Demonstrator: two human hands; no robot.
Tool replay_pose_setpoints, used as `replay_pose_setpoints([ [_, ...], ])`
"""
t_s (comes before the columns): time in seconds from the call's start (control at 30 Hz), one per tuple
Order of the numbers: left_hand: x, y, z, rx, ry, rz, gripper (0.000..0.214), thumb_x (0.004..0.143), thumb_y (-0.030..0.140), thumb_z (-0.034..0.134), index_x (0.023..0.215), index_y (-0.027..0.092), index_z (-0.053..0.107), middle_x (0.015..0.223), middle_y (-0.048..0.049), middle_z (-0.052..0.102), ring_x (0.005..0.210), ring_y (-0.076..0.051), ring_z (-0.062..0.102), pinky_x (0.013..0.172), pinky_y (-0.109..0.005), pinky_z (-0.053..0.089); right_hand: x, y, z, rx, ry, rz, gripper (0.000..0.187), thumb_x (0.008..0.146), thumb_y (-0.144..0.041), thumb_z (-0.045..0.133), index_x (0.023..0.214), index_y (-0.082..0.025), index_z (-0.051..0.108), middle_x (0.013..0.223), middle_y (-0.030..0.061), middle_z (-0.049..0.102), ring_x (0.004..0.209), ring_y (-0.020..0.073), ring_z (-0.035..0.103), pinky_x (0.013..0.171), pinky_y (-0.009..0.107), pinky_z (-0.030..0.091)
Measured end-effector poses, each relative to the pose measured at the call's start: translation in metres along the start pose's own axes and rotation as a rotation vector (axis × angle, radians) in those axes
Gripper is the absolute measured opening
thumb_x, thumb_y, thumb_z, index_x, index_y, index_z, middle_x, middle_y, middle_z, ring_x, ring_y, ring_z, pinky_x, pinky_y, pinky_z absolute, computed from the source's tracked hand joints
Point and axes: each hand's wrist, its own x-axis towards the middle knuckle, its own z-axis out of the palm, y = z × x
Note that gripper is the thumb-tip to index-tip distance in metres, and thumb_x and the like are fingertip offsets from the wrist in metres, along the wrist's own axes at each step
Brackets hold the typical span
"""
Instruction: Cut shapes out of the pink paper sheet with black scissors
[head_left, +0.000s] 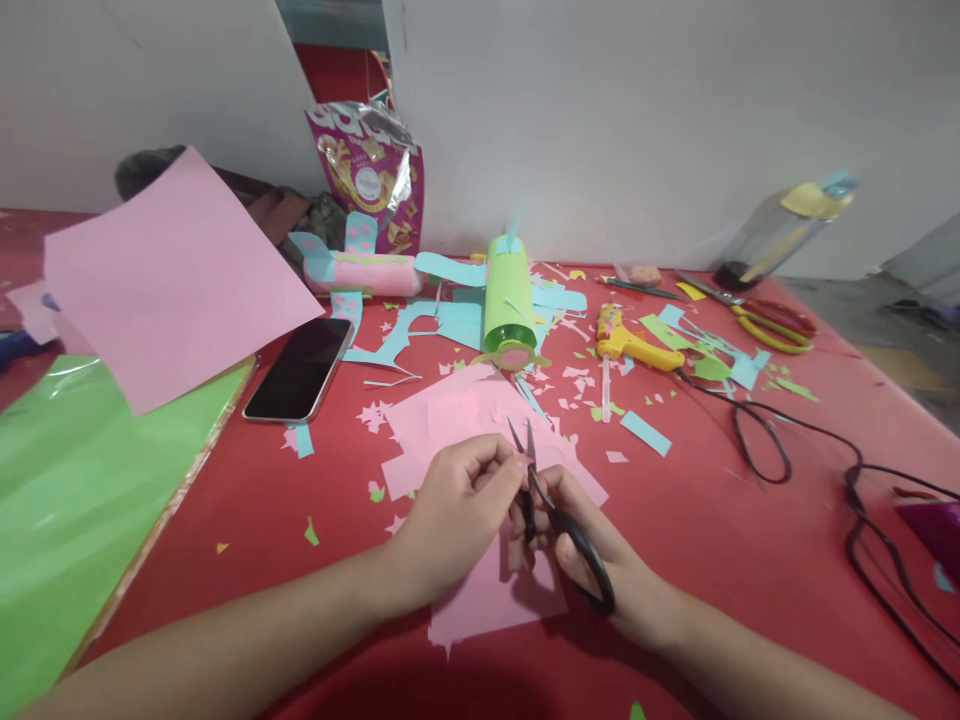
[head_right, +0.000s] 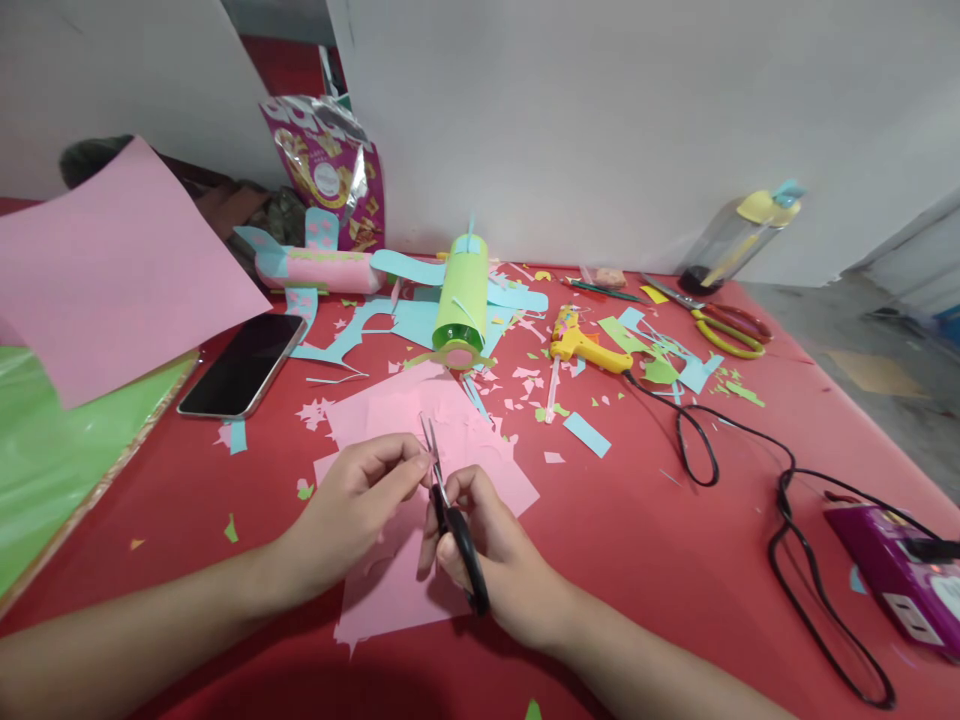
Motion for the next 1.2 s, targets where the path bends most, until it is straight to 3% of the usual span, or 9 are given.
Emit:
replay_pose_setpoints([
  [0.33, -0.0015, -0.0026, 0.0025, -0.013, 0.018, -0.024, 0.024, 0.078, 0.025, 0.038, 0.055, 0.018, 0.039, 0.038, 0.0061, 0.047, 0.034, -0.007, 0.045, 0.038, -0.019, 0.034, -0.0009, -0.0011, 0.0019, -0.017, 0.008, -0.017, 0.04, 0.071, -0.057, 0.046, 0.08, -0.022, 0.029, 0.073, -0.0006, 0.039, 0.063, 0.0124, 0.043, 0.058, 0.027, 0.033],
  [0.83, -0.0031, -0.0058, 0.0066, -0.064, 0.043, 0.004, 0.025, 0.079, 0.023, 0.037, 0.054, 0.018, 0.038, 0.033, 0.0083, 0.041, 0.031, -0.006, 0.04, 0.038, -0.017, 0.032, -0.0024, -0.0004, 0.0053, -0.141, 0.097, -0.01, 0.041, 0.07, -0.06, 0.044, 0.078, -0.022, 0.03, 0.069, -0.0014, 0.043, 0.063, 0.0133, 0.047, 0.058, 0.029, 0.036],
  [1.2, -0.0025, -0.0052, 0.0061, -0.036, 0.063, 0.016, 0.026, 0.079, 0.024, 0.038, 0.053, 0.018, 0.038, 0.034, 0.0071, 0.042, 0.033, -0.006, 0.041, 0.039, -0.018, 0.033, -0.0018, 0.0018, 0.0057, -0.105, 0.11, 0.019, 0.042, 0.068, -0.059, 0.047, 0.077, -0.022, 0.029, 0.068, -0.0025, 0.045, 0.061, 0.0123, 0.048, 0.058, 0.028, 0.037],
])
